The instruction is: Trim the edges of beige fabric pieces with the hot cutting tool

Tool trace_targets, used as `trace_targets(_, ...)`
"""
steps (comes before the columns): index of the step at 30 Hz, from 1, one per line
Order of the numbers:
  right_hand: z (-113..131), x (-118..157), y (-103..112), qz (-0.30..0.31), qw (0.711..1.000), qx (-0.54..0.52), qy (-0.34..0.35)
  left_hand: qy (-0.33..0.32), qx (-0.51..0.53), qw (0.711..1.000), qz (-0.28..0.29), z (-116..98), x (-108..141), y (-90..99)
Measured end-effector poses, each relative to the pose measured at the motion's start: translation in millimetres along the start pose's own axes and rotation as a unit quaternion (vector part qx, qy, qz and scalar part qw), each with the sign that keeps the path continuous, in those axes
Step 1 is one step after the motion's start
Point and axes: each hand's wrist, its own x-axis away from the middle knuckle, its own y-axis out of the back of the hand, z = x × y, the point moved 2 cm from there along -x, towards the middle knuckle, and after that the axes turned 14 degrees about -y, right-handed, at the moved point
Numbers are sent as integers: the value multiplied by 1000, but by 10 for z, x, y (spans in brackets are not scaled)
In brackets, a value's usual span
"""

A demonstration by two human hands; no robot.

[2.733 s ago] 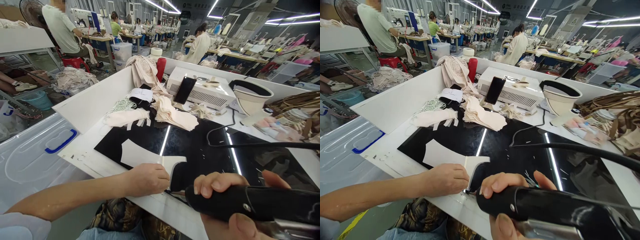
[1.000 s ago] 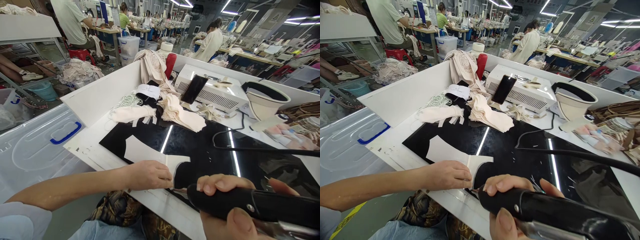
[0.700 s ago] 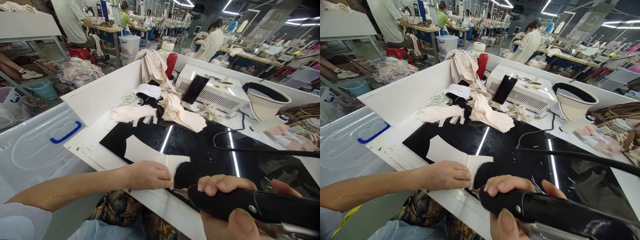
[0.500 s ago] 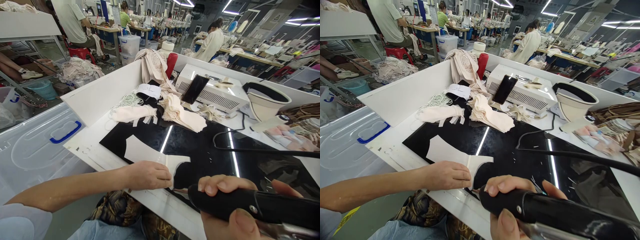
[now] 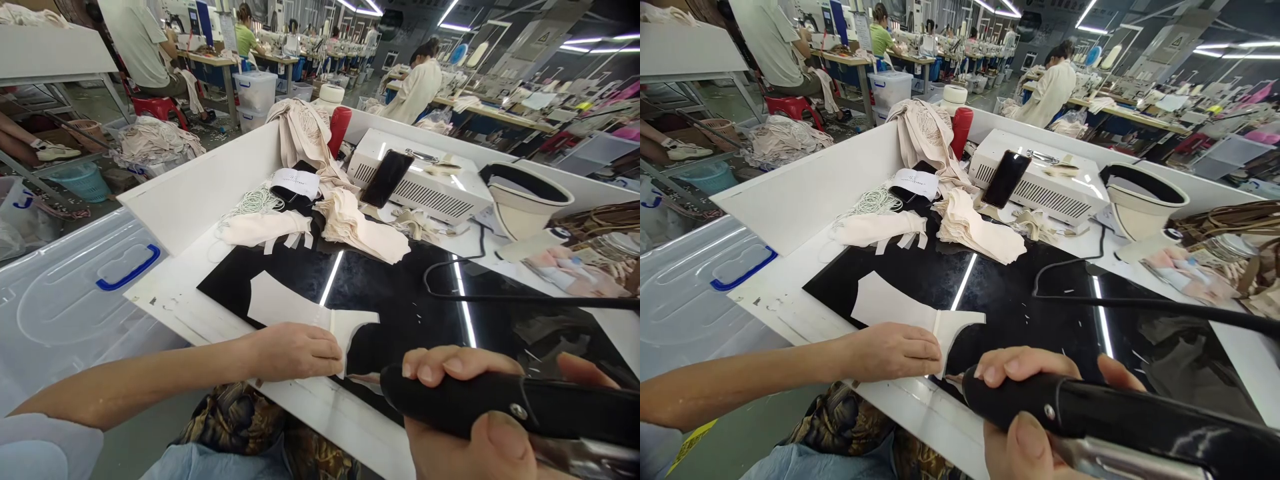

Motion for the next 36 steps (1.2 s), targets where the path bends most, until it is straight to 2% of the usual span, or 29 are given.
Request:
trace_targets(3,-16,-1,-3,0,999,-36,21,-1,1,1000,0,2,4,0)
trace_targets(13,-25,25,-52,3,999,-37,38,3,2,1000,11,3,-9,1)
trace_targets(17,1,40,-71,-11,999,-17,27,5,6,1000,9,6,-4,-4)
trace_targets(24,-57,20,-20,18,998,-56,23,5,6,1000,1,12,4,-15)
trace_targets(29,-49,22,-57,20,998,-47,27,-1,8,1000,-2,9,11,-13)
trace_targets(36,-19,76,-55,18,999,-31,22,40,48,998,-21,-7,31,1)
